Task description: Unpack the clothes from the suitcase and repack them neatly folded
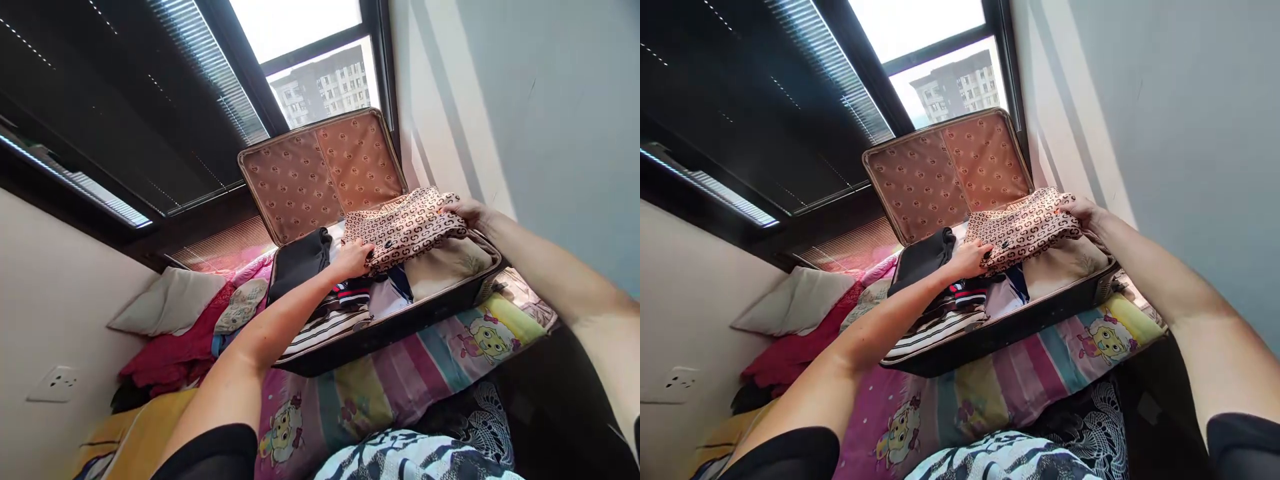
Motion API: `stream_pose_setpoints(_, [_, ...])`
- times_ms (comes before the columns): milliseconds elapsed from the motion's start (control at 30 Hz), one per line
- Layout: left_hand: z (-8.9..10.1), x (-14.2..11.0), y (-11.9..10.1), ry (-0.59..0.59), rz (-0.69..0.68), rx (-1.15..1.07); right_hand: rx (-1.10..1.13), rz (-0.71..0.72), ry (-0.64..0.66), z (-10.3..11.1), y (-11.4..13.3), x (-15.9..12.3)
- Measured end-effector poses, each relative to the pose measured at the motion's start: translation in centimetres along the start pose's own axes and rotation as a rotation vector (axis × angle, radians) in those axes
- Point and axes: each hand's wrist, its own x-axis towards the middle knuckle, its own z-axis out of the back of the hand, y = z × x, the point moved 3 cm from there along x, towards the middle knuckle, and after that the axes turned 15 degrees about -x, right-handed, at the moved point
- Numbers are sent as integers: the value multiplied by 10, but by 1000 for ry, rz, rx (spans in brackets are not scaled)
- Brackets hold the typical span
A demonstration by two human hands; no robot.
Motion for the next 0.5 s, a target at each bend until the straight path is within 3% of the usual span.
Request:
stream_pose_setpoints(67, [7, -2, -15, 26, -21, 61, 80, -27, 83, 8, 18, 14])
stream_pose_setpoints(200, [24, -28, -55, -15, 7, 75, 14, 84, 157, 34, 65, 28])
stream_pose_setpoints(333, [30, -52, -126, -101, -84, -96, -102, 187, 238, 56, 96, 54])
stream_pose_setpoints(433, [23, -39, -179, -59, -342, -275, -246, 212, 279, 39, 97, 78])
stream_pose_setpoints(500, [17, -19, -192, 21, -513, -329, -349, 211, 146, 15, 86, 90])
